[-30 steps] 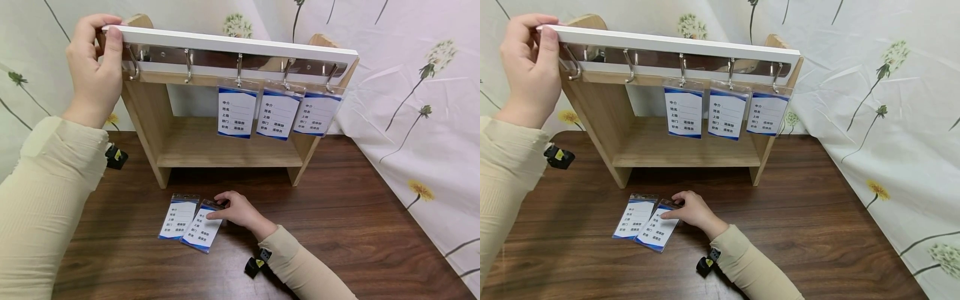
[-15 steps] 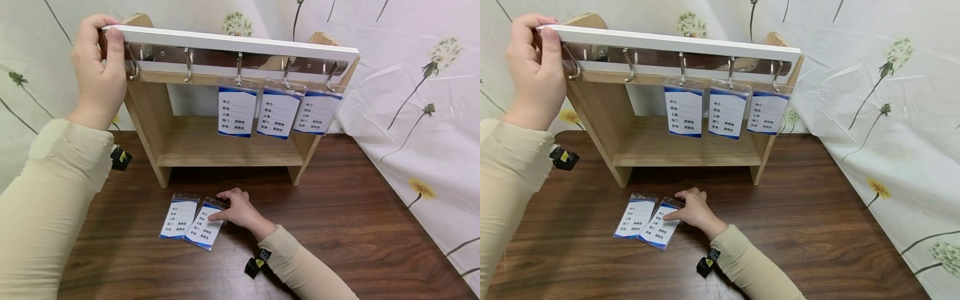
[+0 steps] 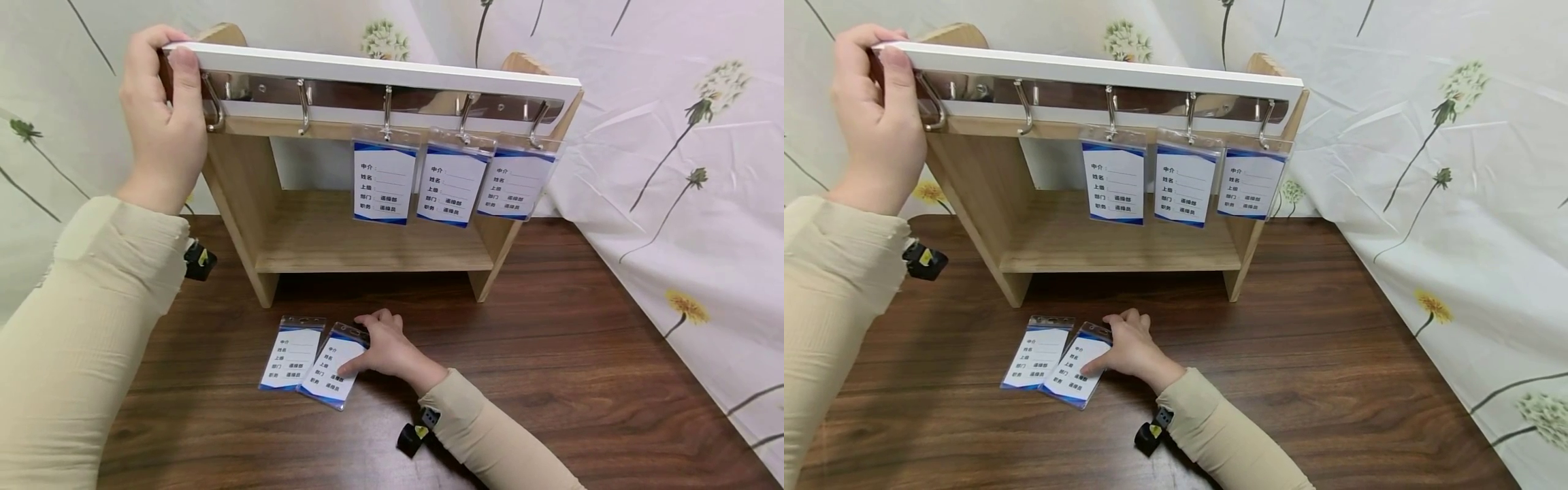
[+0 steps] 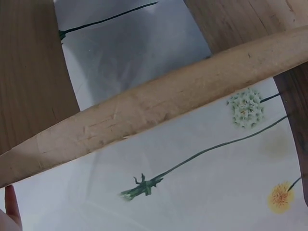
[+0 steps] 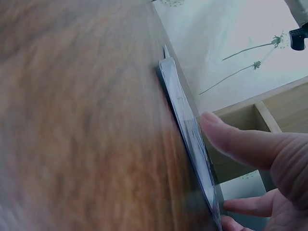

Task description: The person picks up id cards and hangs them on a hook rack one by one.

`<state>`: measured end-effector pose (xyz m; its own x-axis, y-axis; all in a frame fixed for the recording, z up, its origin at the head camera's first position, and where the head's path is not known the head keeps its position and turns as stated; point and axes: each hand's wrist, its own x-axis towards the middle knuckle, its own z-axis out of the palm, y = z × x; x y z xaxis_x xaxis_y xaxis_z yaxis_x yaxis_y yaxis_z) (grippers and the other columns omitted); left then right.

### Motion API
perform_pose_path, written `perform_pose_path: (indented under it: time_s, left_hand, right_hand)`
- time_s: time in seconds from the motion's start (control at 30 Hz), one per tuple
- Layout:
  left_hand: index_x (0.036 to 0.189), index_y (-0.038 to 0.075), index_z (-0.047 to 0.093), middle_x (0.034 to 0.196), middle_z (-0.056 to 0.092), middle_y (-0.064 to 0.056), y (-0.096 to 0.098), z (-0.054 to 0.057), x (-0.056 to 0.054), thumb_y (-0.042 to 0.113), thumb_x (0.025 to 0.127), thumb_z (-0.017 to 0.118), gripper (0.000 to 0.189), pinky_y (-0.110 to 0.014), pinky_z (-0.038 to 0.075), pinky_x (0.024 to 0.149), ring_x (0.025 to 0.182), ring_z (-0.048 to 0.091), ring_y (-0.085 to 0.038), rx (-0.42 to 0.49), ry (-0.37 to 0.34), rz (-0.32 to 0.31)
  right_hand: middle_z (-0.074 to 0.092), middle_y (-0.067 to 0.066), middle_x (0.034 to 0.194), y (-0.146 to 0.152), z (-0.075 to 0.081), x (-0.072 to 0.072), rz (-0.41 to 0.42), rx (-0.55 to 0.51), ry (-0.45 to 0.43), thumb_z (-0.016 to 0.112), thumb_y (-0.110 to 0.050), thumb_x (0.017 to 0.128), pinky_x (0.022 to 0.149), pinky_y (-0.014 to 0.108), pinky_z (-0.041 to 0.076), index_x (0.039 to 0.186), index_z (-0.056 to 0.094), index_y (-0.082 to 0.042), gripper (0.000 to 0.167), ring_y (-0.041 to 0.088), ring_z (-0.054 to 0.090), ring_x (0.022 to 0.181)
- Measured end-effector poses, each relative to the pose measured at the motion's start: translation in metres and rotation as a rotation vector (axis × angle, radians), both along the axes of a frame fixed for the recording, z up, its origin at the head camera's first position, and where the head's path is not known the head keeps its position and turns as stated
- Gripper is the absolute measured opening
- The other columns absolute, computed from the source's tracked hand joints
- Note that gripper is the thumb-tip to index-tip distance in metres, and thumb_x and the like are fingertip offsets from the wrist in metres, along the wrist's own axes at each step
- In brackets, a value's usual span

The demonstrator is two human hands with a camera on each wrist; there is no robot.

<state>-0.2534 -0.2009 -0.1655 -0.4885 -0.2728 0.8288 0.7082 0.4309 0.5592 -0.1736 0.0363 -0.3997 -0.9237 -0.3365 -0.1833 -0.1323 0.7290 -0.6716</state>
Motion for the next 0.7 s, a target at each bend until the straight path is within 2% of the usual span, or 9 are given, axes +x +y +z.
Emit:
perform_pose_path:
  time_s: [0.3,0.47,0.7]
  left_hand:
    - [0.108,0.017,0.059,0.099,0.049,0.016,0.0014,-0.0017,-0.002,0.01,0.102,0.043,0.018,-0.017,0.034,0.088,0.094,0.048,0.0,0.024,0.01,-0.021]
    - [0.109,0.016,0.059,0.1,0.048,0.016,0.0011,-0.0024,-0.0028,0.01,0.102,0.043,0.018,-0.017,0.034,0.089,0.096,0.048,0.0,0.022,0.009,-0.019]
    - [0.11,0.016,0.058,0.1,0.048,0.016,0.0013,-0.0015,-0.0026,0.01,0.102,0.042,0.018,-0.016,0.033,0.088,0.094,0.047,0.001,0.012,0.014,-0.015]
  right_hand:
    - [0.048,0.017,0.132,-0.0012,0.0014,0.0024,-0.002,0.045,0.004,0.095,-0.025,0.064,0.097,0.043,0.045,0.14,0.053,-0.008,0.089,0.028,0.036,0.115]
    - [0.049,0.018,0.135,-0.0007,0.0025,0.0016,0.01,0.067,-0.001,0.094,-0.021,0.063,0.096,0.042,0.045,0.139,0.055,-0.009,0.086,0.029,0.038,0.115]
    - [0.052,0.018,0.127,0.0018,0.0035,-0.0004,0.027,0.026,0.002,0.094,-0.014,0.062,0.096,0.043,0.043,0.133,0.06,-0.008,0.079,0.03,0.04,0.112]
